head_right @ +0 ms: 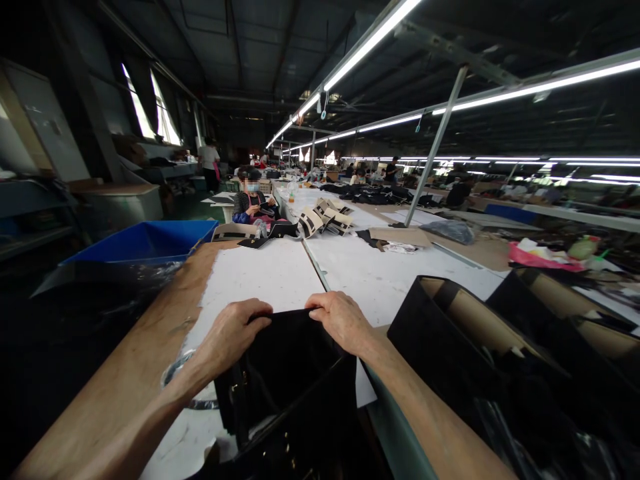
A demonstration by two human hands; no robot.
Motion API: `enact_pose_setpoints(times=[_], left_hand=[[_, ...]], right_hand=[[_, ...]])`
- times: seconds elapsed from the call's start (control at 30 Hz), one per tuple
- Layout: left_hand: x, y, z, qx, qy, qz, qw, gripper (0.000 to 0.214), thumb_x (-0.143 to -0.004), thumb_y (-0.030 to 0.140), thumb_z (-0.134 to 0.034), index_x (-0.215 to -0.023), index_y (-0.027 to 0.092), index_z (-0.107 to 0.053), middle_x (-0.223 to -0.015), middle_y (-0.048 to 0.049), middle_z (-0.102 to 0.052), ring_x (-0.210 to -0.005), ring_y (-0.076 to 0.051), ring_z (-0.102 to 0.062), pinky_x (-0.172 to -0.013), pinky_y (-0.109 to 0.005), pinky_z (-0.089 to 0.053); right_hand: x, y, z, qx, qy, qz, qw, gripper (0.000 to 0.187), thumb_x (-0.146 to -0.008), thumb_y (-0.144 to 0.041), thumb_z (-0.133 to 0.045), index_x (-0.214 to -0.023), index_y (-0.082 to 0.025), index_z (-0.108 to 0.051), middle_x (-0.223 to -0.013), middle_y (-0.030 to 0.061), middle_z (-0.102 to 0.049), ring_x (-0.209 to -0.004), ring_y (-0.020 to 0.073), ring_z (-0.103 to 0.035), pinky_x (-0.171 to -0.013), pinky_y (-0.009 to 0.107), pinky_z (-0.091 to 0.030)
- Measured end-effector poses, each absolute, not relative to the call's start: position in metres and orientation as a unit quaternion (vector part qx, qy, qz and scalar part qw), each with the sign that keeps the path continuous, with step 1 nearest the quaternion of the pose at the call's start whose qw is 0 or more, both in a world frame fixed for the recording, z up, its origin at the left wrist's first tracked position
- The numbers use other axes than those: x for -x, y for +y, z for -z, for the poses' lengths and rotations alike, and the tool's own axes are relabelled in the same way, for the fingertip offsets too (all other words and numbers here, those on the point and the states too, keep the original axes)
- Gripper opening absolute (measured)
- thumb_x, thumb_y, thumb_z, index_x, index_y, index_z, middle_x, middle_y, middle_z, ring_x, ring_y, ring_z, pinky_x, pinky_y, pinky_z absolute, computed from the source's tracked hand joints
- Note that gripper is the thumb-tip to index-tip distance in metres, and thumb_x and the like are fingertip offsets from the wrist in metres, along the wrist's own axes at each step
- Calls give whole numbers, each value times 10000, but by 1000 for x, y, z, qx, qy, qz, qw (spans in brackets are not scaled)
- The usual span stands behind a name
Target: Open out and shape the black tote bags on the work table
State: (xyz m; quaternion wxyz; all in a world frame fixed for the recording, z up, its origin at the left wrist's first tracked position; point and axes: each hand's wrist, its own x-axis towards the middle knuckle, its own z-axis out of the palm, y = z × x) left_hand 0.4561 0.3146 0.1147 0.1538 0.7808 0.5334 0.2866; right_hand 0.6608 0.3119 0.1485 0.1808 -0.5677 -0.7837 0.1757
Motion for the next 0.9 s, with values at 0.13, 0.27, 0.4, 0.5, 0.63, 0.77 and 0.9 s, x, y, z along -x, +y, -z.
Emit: enact_pose_setpoints(times=[0.13,0.27,0.4,0.5,0.63,0.77,0.9], left_hand=[[-456,322,-123,-815,499,-231,184,188,-732,241,-477,-766,210,-659,-744,-7,-656,-704,-146,-563,-639,-226,-372],[-457,324,-125,-813,491,-227,215,206,-728,246,-465,-756,195,-663,-712,-2,-648,-669,-132,-545,-619,-213,-361],[-460,322,-126,-804,493,-235,236,223,-720,253,-459,-756,179,-666,-681,1,-628,-642,-122,-521,-592,-203,-350],[-458,322,-128,-803,480,-242,257,230,-713,254,-457,-745,165,-668,-665,4,-611,-628,-111,-503,-569,-191,-340],[-436,323,-129,-794,488,-221,287,223,-685,289,-494,-700,149,-667,-559,27,-552,-542,-93,-456,-498,-181,-302],[-407,318,-125,-749,506,-224,365,238,-677,313,-513,-699,131,-664,-529,30,-538,-498,-83,-421,-474,-178,-296],[-395,311,-111,-697,490,-284,440,276,-689,331,-518,-779,118,-669,-611,2,-603,-548,-101,-476,-517,-185,-354]], right_hand=[[-662,313,-150,575,-792,-133,158,158,-765,-265,-464,-803,-270,-617,-766,-31,-620,-784,152,-532,-657,235,-337],[-656,314,-150,567,-815,-56,106,153,-796,-286,-453,-765,-251,-599,-706,-16,-616,-721,152,-542,-617,238,-323],[-646,316,-148,556,-830,-7,56,198,-820,-307,-432,-718,-231,-583,-668,-2,-606,-667,154,-547,-571,242,-302],[-640,317,-144,530,-845,-24,63,206,-840,-314,-412,-755,-239,-583,-683,-7,-607,-675,145,-547,-588,235,-310],[-640,318,-141,518,-851,-40,76,253,-850,-311,-398,-683,-215,-563,-621,-15,-566,-639,128,-519,-598,229,-309],[-641,321,-141,499,-856,-89,101,273,-845,-302,-393,-640,-209,-547,-573,-35,-525,-624,109,-493,-615,216,-306],[-639,322,-143,506,-849,-103,113,279,-832,-307,-388,-616,-207,-533,-554,-37,-499,-600,111,-477,-593,218,-293]])
